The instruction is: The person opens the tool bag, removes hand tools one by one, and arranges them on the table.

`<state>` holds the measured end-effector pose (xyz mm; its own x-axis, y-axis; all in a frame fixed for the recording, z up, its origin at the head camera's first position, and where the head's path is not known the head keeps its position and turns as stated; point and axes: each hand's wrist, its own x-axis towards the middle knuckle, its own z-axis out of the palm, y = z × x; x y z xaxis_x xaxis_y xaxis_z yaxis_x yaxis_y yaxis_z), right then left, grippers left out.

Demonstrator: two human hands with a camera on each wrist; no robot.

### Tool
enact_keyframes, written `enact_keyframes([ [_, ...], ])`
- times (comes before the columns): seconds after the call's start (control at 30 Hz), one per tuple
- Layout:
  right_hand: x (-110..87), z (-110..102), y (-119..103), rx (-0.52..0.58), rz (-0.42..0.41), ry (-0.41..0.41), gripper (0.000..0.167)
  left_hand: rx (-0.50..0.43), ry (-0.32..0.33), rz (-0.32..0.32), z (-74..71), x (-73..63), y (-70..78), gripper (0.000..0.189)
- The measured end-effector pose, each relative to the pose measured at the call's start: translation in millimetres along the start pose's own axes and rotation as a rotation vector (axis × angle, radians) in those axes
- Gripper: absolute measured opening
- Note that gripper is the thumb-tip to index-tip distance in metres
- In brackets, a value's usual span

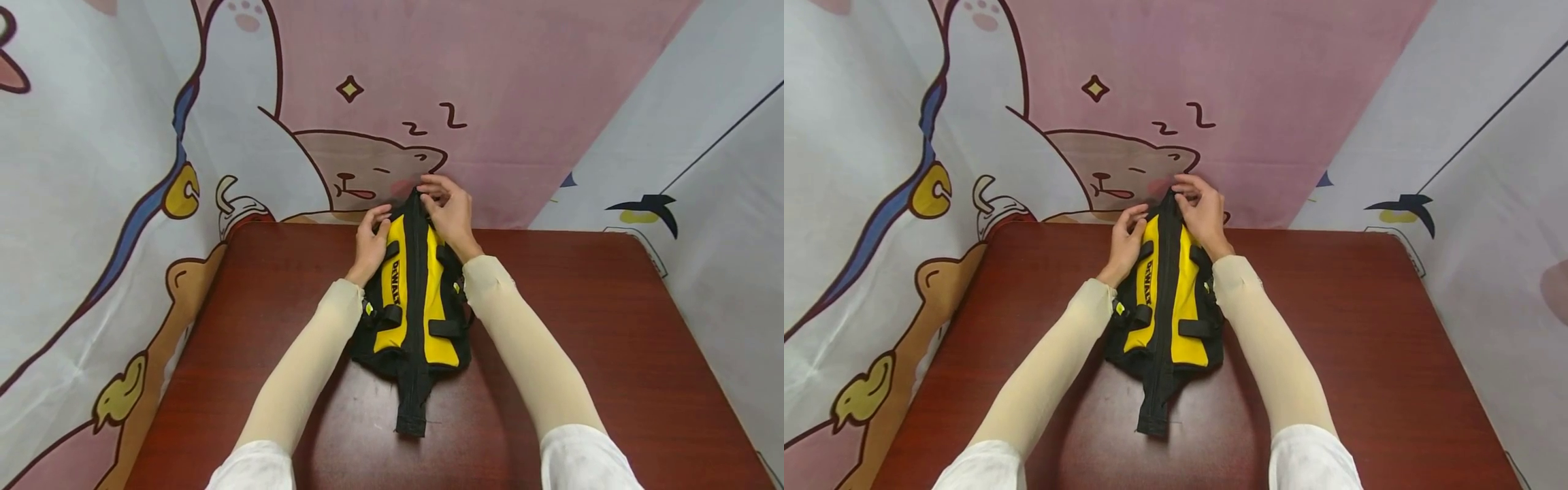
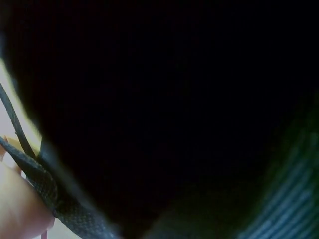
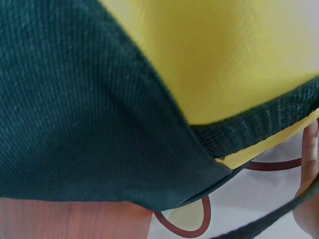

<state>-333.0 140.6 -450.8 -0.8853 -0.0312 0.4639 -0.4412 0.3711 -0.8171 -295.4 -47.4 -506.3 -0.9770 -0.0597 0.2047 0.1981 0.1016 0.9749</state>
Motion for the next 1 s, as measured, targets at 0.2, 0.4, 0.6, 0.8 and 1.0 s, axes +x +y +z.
enact_keyframes([
  [0.2, -2.7, 2.3, -2.3, 0.037, 0.037, 0.03, 0.034, -0.019, 0.037, -0.019, 0.3, 1.1, -4.7, 0.036],
  [0.4, -1.6, 1.8, -5.1, 0.108, 0.063, 0.026, 0.038, 0.006, 0.104, -0.026, -0.8, 6.0, -3.0, 0.034],
  [0.6, 0.4, -1.6, -7.7, 0.194, 0.074, 0.03, 0.039, 0.02, 0.123, -0.04, -0.2, 12.3, -1.9, 0.036],
  [0.8, -2.8, -2.8, -12.3, 0.25, 0.088, 0.026, 0.039, 0.007, 0.14, -0.047, -1.2, 14.3, -0.4, 0.038],
  [1.0, -9.1, -3.3, -16.2, 0.253, 0.087, 0.022, 0.039, 0.001, 0.14, -0.067, -3.3, 13.6, 2.1, 0.034],
])
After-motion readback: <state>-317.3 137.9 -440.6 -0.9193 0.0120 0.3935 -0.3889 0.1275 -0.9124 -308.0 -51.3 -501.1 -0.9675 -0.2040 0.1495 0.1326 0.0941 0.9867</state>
